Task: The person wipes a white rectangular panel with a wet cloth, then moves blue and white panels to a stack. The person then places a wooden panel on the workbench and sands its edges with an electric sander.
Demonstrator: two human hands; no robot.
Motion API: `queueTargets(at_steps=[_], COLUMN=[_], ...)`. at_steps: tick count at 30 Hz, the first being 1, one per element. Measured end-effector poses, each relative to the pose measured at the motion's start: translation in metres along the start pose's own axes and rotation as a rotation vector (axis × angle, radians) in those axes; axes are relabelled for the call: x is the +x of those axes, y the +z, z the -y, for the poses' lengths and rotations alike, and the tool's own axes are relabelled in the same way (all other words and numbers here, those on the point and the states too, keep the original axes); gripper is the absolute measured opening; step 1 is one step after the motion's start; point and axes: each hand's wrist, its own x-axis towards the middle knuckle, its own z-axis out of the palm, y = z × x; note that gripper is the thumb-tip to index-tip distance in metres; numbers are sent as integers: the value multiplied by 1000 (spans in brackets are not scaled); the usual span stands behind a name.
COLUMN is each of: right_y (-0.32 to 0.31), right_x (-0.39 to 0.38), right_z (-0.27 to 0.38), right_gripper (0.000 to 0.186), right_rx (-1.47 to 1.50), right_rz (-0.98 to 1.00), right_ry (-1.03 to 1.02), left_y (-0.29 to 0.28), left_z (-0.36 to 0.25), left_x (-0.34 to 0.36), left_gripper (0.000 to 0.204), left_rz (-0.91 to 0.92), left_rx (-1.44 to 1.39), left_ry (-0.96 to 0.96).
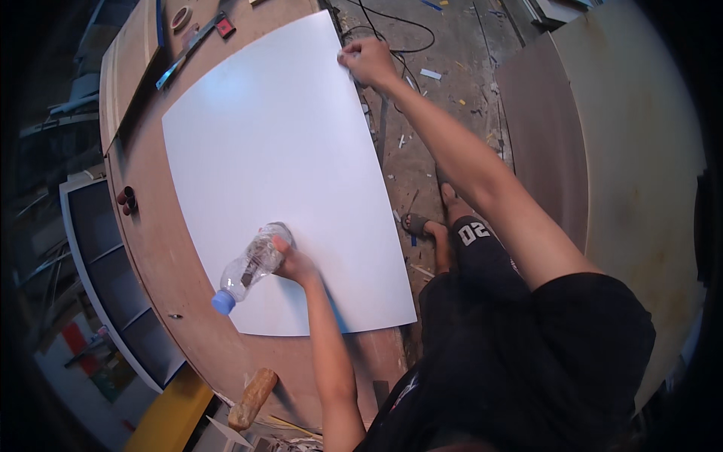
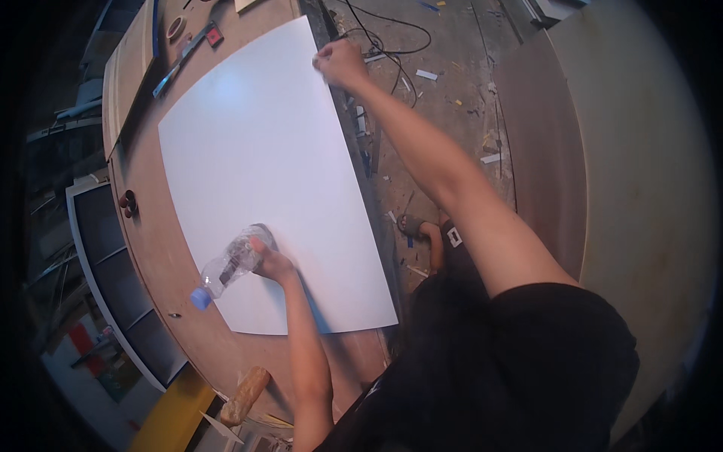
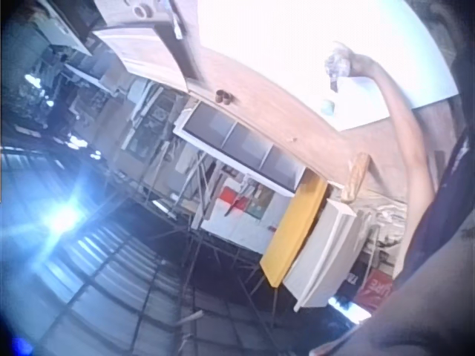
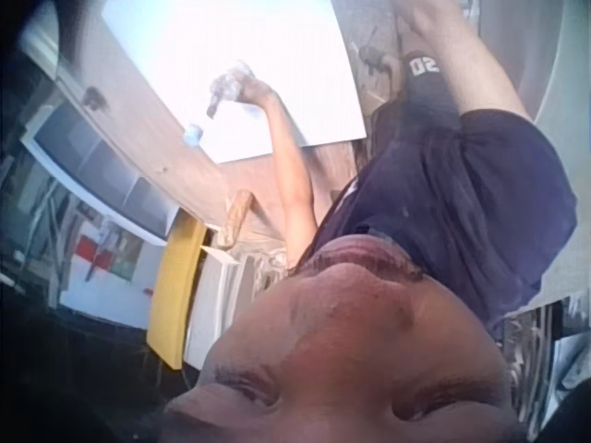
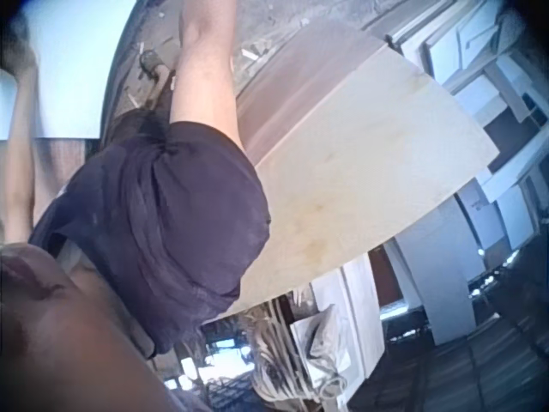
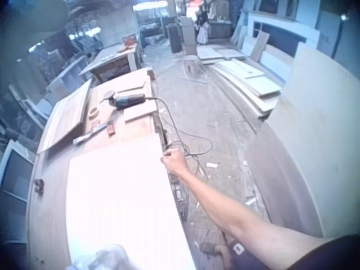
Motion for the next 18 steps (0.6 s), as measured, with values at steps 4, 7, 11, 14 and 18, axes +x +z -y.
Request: queueTargets(at_steps=[4, 7, 11, 14, 18], right_y=[-24, -60, -60, -33, -28], right_x=[-196, -374, -415, -306, -267], right_z=[-19, -11, -14, -21, -21], right_gripper=[24, 11, 13, 20, 21], right_rx=[-15, 10, 84, 22, 199], right_rz=[175, 287, 310, 86, 89], right_ry=[-3, -63, -32, -134, -96], left_y=[-4, -4, -3, -1, 11], left_z=[-10, -14, -11, -12, -19], left_x=[-9, -11, -8, -8, -4], left_gripper=[76, 74, 71, 86, 102], left_rz=[-5, -23, -84, -37, -50], left_rx=[13, 48, 60, 90, 34], left_ry=[-2, -4, 68, 83, 152])
